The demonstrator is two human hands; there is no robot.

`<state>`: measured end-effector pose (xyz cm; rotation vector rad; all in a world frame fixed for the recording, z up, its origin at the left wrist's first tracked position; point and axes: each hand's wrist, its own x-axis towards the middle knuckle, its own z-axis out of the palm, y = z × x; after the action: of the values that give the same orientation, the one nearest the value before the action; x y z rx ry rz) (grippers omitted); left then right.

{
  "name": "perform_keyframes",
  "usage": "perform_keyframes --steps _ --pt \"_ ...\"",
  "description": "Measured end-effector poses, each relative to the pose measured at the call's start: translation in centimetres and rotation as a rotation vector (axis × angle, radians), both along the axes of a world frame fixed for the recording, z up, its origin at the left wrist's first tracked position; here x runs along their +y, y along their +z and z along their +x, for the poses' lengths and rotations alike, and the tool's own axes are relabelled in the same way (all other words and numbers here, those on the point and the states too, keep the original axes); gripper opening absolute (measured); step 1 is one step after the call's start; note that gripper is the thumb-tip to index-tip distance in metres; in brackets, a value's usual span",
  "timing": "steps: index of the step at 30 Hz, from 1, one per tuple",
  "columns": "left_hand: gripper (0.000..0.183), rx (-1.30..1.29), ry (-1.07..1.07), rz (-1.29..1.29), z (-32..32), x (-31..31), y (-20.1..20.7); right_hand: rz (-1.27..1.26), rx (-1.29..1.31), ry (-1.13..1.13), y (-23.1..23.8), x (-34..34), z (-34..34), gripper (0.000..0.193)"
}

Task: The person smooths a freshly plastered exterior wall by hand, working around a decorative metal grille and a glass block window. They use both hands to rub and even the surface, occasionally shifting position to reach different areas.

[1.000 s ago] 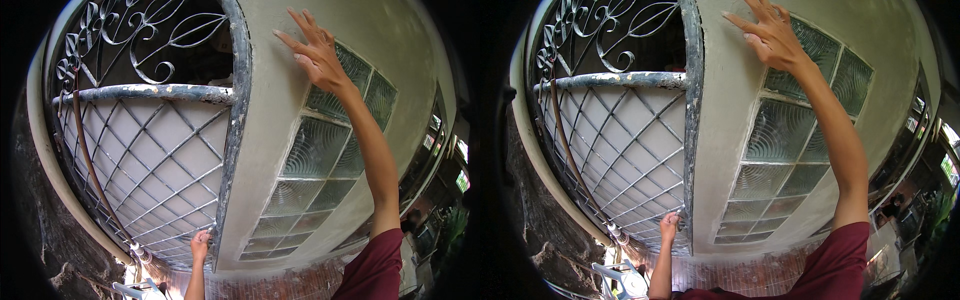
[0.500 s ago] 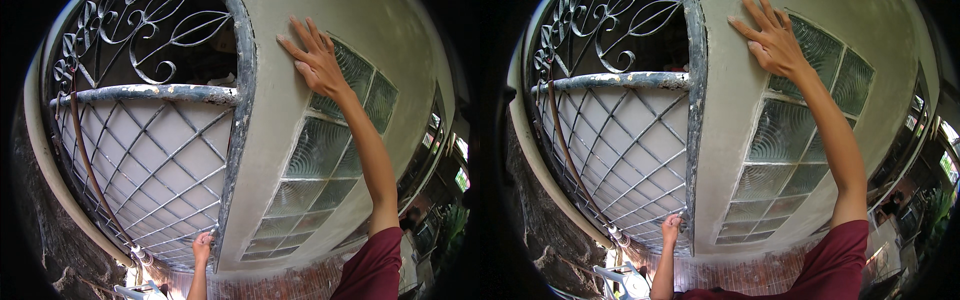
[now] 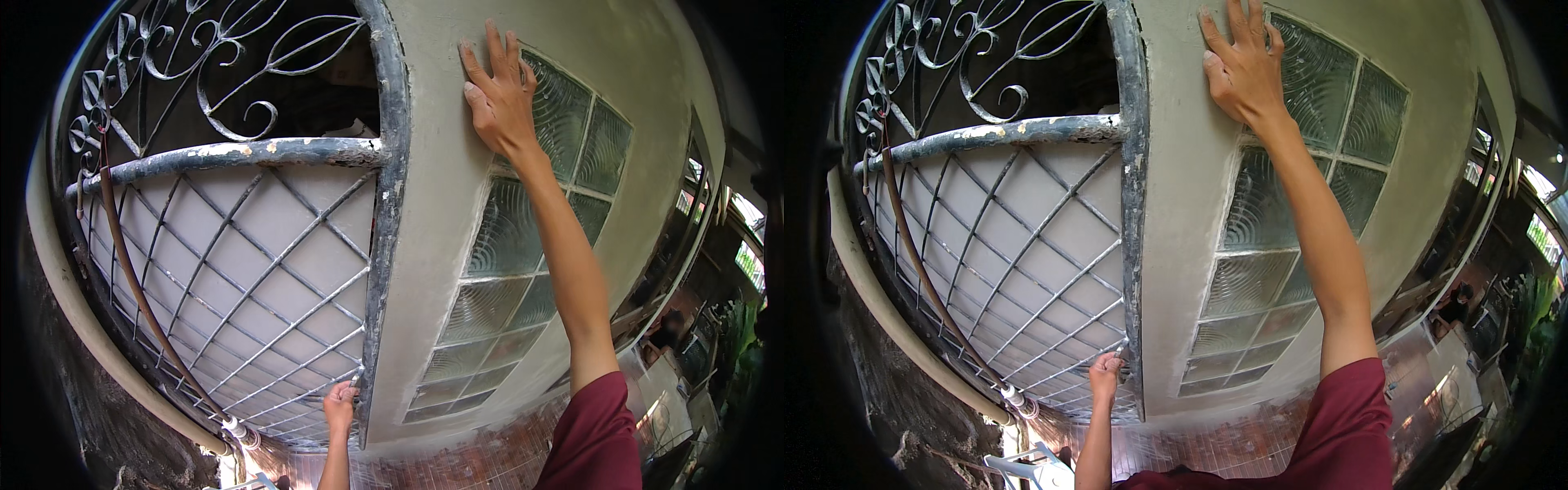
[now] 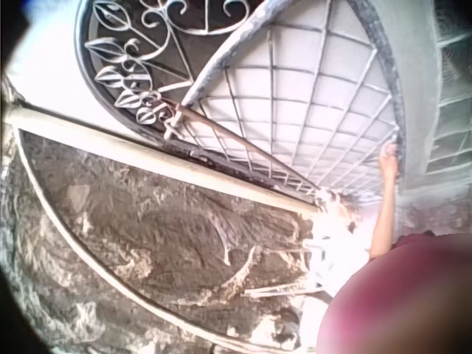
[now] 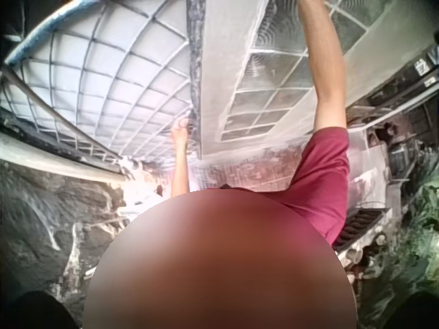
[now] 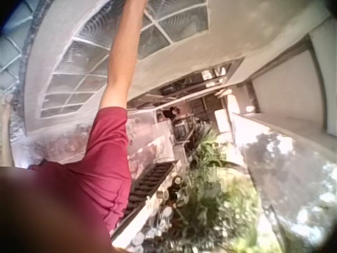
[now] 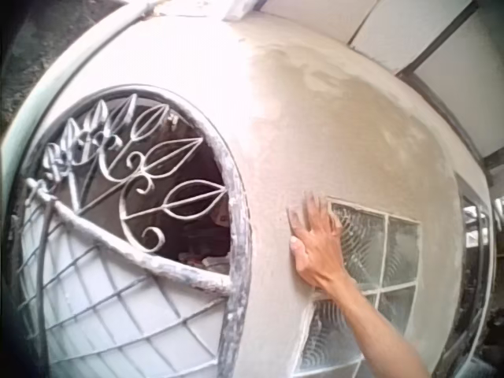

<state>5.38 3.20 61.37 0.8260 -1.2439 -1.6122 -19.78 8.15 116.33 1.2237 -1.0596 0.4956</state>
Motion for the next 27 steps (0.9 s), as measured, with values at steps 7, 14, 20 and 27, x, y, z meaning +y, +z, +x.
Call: perform_keyframes --steps 7,14,20,27 --pt "0.019 -0.034 -0.066 -0.030 0.4 -0.7 0.1 -0.012 -0.104 -0.013 -1.9 -1.1 2.4 0.056" --pt "0.019 -0.059 -0.150 -0.029 0.9 -1.4 -0.1 0.027 -0.283 0.184 -2.8 -0.6 4.1 0.054" --pt "0.019 -0.015 -0.216 -0.057 0.8 -2.2 -0.5 -0.119 -0.377 0.131 -0.6 -0.4 3.5 0.056" --pt "0.020 -0.026 -0.277 -0.027 1.1 -2.5 -0.6 -0.142 -0.330 -0.136 -1.6 -2.0 4.8 0.057"
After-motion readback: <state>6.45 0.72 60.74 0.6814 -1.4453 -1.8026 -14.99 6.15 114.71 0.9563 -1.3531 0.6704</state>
